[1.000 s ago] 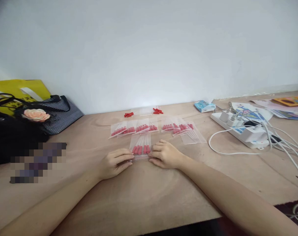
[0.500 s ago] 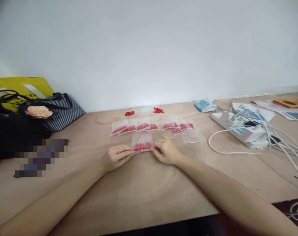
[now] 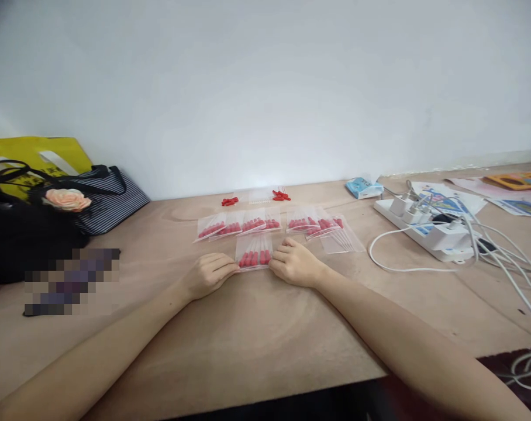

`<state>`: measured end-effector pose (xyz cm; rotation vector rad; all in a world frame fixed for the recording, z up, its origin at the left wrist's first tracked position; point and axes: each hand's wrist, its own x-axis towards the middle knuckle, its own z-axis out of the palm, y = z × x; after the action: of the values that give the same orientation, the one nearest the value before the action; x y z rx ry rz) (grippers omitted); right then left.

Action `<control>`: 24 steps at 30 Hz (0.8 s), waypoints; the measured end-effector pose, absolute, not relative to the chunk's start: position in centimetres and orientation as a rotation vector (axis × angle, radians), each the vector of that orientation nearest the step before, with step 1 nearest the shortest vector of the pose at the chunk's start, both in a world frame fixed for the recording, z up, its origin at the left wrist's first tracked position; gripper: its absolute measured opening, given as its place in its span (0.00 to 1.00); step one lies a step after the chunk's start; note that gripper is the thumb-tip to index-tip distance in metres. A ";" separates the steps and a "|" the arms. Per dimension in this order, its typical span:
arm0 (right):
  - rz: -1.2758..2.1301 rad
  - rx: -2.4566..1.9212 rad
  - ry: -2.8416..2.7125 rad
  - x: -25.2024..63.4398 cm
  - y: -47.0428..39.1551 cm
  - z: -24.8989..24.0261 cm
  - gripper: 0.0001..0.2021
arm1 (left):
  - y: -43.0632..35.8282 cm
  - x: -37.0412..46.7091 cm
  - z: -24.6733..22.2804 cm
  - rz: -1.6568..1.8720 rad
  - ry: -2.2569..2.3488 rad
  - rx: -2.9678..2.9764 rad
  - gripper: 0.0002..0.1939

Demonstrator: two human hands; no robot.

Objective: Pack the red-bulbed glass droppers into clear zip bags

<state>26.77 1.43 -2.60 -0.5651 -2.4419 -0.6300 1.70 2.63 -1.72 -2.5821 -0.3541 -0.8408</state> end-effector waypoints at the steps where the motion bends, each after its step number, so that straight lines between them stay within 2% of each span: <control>1: -0.669 -0.562 -2.442 26.8 1.5 -2.5 0.14 | 2.8 1.8 -1.7 -0.833 -0.348 -2.586 0.11; 13: -0.690 -0.623 -2.319 24.1 1.6 -3.1 0.11 | 2.5 2.1 -1.8 -0.839 -0.362 -2.581 0.12; 24: -0.759 -0.496 -2.407 21.3 2.1 -3.0 0.16 | 2.4 2.1 -1.9 -0.880 -0.343 -2.554 0.13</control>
<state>21.25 2.10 -3.01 -0.4955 -2.4068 -0.7589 2.10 2.45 -1.88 -2.5539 -0.3430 -0.8800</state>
